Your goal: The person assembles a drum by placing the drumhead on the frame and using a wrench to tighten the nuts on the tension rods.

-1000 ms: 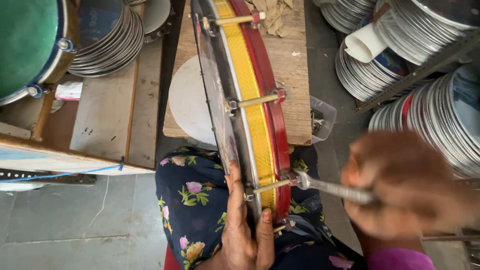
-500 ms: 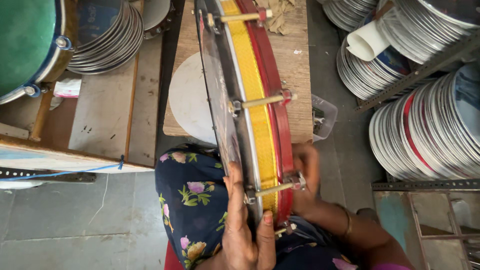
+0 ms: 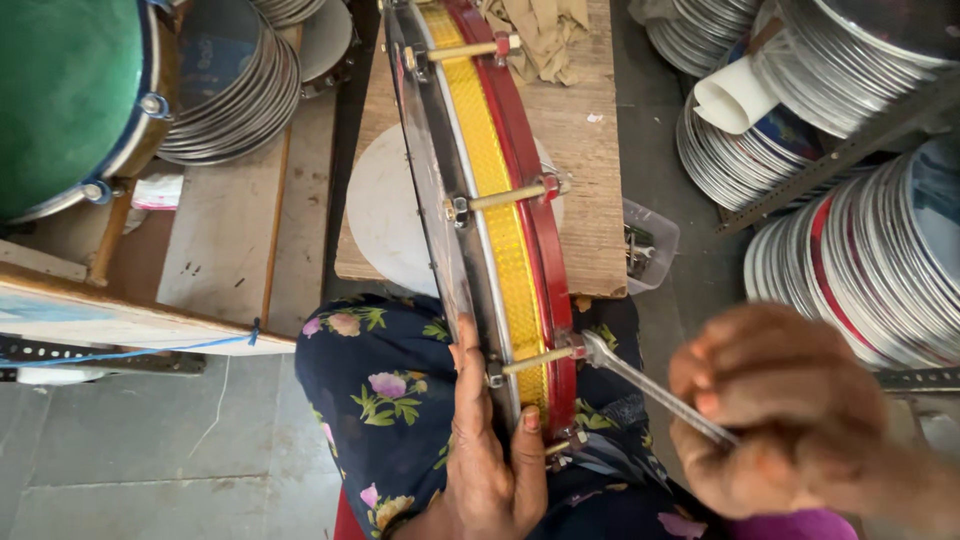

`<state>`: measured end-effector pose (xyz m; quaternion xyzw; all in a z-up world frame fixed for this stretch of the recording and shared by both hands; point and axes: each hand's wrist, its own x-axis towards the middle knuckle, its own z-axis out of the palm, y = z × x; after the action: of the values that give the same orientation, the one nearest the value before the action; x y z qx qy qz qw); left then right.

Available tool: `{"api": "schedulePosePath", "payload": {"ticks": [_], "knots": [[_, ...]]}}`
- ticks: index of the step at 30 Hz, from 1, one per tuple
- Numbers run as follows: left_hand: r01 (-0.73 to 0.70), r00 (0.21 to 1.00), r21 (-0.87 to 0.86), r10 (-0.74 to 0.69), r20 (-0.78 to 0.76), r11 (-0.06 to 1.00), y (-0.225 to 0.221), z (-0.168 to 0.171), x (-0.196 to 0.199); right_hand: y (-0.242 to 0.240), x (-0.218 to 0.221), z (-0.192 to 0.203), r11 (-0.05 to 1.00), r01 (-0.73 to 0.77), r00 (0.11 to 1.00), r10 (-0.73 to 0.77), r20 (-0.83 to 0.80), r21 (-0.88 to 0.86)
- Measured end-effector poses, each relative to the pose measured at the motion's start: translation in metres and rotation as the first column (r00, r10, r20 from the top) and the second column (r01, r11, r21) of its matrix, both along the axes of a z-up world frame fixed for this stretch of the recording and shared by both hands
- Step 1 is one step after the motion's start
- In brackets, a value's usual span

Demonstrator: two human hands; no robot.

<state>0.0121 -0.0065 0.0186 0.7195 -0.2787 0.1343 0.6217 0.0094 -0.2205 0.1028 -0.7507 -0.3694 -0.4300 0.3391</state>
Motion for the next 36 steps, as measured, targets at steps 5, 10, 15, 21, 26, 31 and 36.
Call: {"api": "schedulePosePath", "payload": {"ticks": [5, 10, 15, 21, 26, 31, 36], "knots": [[0.016, 0.998, -0.011, -0.017, -0.052, 1.000, 0.005, 0.006, 0.003, 0.005, 0.046, 0.026, 0.991, -0.017, 1.000, 0.016, 0.014, 0.133], [0.052, 0.997, -0.054, -0.055, -0.053, 0.997, 0.002, 0.007, 0.005, 0.019, 0.080, 0.038, 0.899, -0.003, 0.990, 0.066, -0.128, 0.438], [0.086, 0.995, -0.148, -0.094, -0.042, 0.985, -0.001, 0.000, 0.003, 0.032, 0.097, 0.042, 0.819, 0.044, 0.938, 0.164, -0.306, 0.572], [0.106, 0.962, -0.272, -0.168, -0.215, 0.957, 0.002, 0.000, 0.001, 0.036, 0.134, 0.000, 0.711, 0.048, 0.833, 0.359, -0.421, 0.701], [0.117, 0.947, -0.273, -0.190, -0.261, 0.955, 0.003, 0.003, 0.001, 0.051, 0.125, -0.093, 0.578, 0.334, 0.571, 0.504, -0.648, 0.744], [0.006, 0.998, -0.159, -0.017, -0.068, 0.987, -0.001, 0.003, 0.003, 0.044, 0.030, -0.172, 0.818, 0.126, 0.902, 0.140, -0.408, 0.561], [0.009, 1.000, -0.009, -0.009, -0.016, 1.000, 0.002, 0.013, 0.005, -0.021, -0.028, -0.111, 0.959, -0.271, 0.830, 0.279, -0.483, 0.087]]}}
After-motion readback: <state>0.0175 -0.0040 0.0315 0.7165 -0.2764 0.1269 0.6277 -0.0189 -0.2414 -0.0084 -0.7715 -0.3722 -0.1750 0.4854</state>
